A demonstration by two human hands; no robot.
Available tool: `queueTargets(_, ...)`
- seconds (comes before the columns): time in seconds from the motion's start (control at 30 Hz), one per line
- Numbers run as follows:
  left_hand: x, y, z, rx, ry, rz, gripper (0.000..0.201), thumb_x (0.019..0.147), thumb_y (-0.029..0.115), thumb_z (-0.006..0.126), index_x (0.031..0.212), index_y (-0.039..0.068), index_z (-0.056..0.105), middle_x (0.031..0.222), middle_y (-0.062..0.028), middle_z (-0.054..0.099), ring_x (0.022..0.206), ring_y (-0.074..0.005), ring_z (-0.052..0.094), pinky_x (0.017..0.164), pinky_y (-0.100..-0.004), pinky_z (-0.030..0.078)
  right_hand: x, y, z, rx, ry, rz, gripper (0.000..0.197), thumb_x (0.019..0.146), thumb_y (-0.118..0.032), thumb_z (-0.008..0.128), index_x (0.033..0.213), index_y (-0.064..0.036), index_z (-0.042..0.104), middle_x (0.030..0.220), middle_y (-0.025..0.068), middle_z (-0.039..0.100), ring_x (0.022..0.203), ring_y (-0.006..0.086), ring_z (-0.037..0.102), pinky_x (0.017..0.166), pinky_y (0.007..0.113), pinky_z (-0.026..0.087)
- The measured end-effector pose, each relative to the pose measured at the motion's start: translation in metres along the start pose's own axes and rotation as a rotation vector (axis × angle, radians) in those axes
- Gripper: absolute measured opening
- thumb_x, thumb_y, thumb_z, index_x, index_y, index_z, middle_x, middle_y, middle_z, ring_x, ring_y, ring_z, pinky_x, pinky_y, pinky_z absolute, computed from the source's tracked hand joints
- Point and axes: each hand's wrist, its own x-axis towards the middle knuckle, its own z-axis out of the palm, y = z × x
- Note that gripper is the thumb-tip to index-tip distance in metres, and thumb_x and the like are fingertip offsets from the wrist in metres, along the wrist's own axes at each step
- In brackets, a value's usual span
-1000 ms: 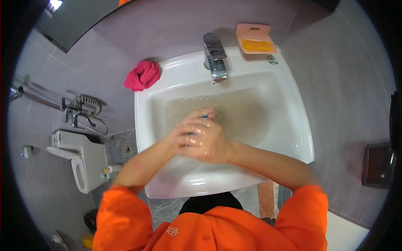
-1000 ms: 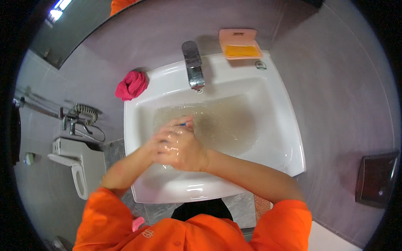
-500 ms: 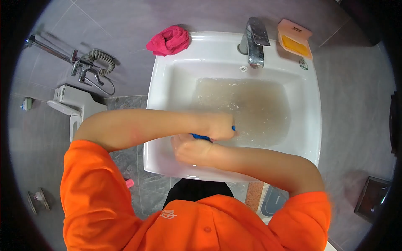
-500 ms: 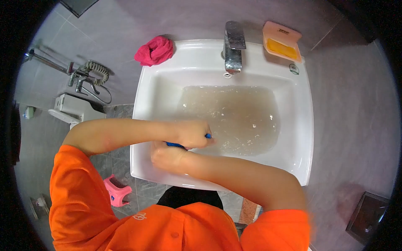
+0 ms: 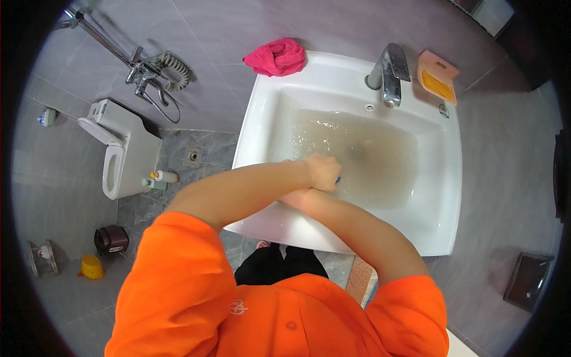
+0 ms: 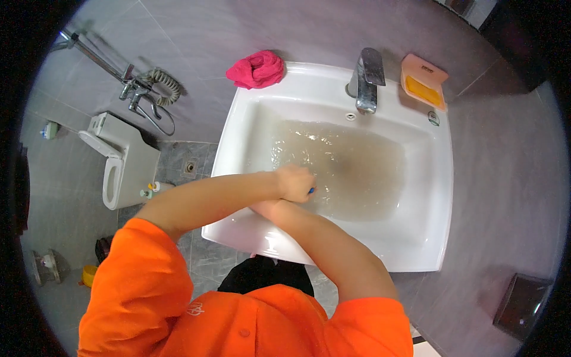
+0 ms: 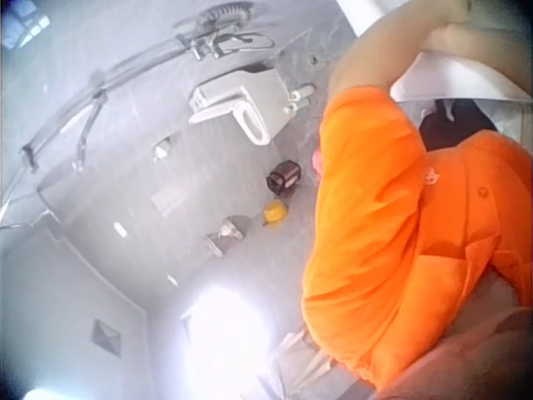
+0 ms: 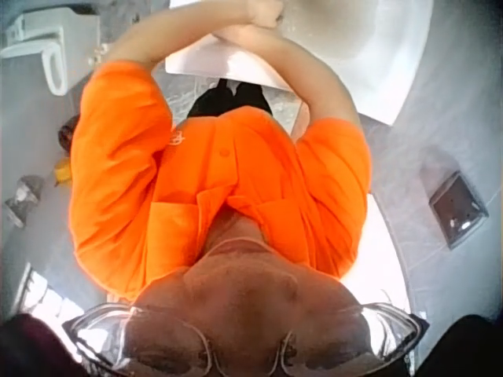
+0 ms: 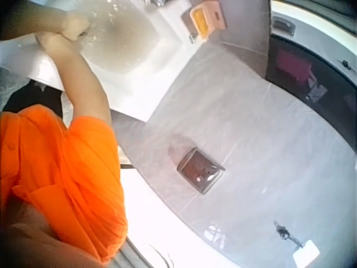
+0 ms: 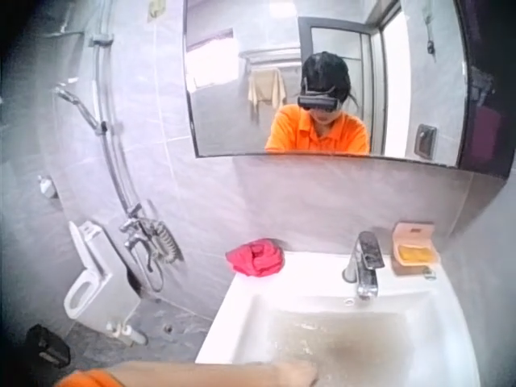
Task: The recorder wipes a mirror with rags and then washes the rags in a bathroom sink using soap and water.
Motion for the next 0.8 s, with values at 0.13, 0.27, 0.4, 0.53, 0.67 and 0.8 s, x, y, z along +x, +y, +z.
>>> queueTargets(0.13,-0.010,0.005,0.000,-0.032,0.154,-0.058,0.030,0.079,0.026,0.047,0.075,0.002,0.064,0.076,-0.0178,0.062,0.072,-0.0325,0.061,0.067,-0.0415,0.049,0.008,-0.006,0.012,-0.007,0.018,0.080,0.020,0.067,-0.018,0.055,0.082,-0.0056,0.061,0.087,0.0090,0.059,0.086,0.0199,0.055,0.072,0.034,0.043)
queueTargets(0.27,-0.072,-0.041,-0.033,-1.115,0.204,-0.177,0.044,0.087,0.044,0.043,0.066,0.006,0.050,0.050,-0.0084,0.048,0.054,-0.0225,0.052,0.061,-0.0418,0.048,0.047,-0.012,-0.039,-0.066,-0.122,-0.128,0.021,0.067,-0.018,0.055,0.084,-0.0064,0.061,0.092,0.0077,0.058,0.090,0.0194,0.053,0.076,0.033,0.042)
queueTargets(0.4,-0.193,-0.077,-0.029,-2.022,0.382,0.274,0.051,0.090,0.051,0.034,0.071,0.007,0.050,0.051,-0.0074,0.047,0.061,-0.0247,0.055,0.070,-0.0479,0.048,0.104,-0.019,-0.124,0.036,0.045,-0.421,0.026,0.068,-0.020,0.054,0.092,-0.0112,0.059,0.095,0.0019,0.057,0.099,0.0164,0.051,0.084,0.030,0.037)
queueTargets(0.53,-0.320,-0.105,0.024,-2.016,0.811,0.451,0.057,0.088,0.055,0.030,0.107,0.006,0.051,0.096,-0.0163,0.060,0.101,-0.0297,0.055,0.084,-0.0478,0.045,0.197,-0.082,-0.131,0.302,0.586,-0.347,0.035,0.073,-0.020,0.054,0.107,-0.0094,0.055,0.110,0.0063,0.051,0.107,0.0207,0.046,0.089,0.033,0.035)
queueTargets(0.67,-0.456,-0.126,0.113,-1.743,1.356,-0.009,0.069,0.087,0.059,0.025,0.131,0.007,0.037,0.116,-0.0095,0.053,0.108,-0.0248,0.051,0.089,-0.0407,0.043,0.284,-0.140,-0.111,1.328,0.530,0.512,0.053,0.090,-0.036,0.044,0.130,-0.0031,0.033,0.125,0.0165,0.042,0.113,0.0270,0.043,0.095,0.038,0.034)
queueTargets(0.8,-0.541,-0.137,0.198,-0.508,1.554,-1.017,0.057,0.091,0.051,0.031,0.113,0.004,0.055,0.096,-0.0239,0.060,0.094,-0.0266,0.059,0.078,-0.0350,0.046,0.356,-0.208,-0.023,2.356,-0.172,0.834,0.055,0.091,-0.046,0.039,0.125,-0.0025,0.038,0.118,0.0146,0.048,0.107,0.0254,0.049,0.088,0.041,0.041)
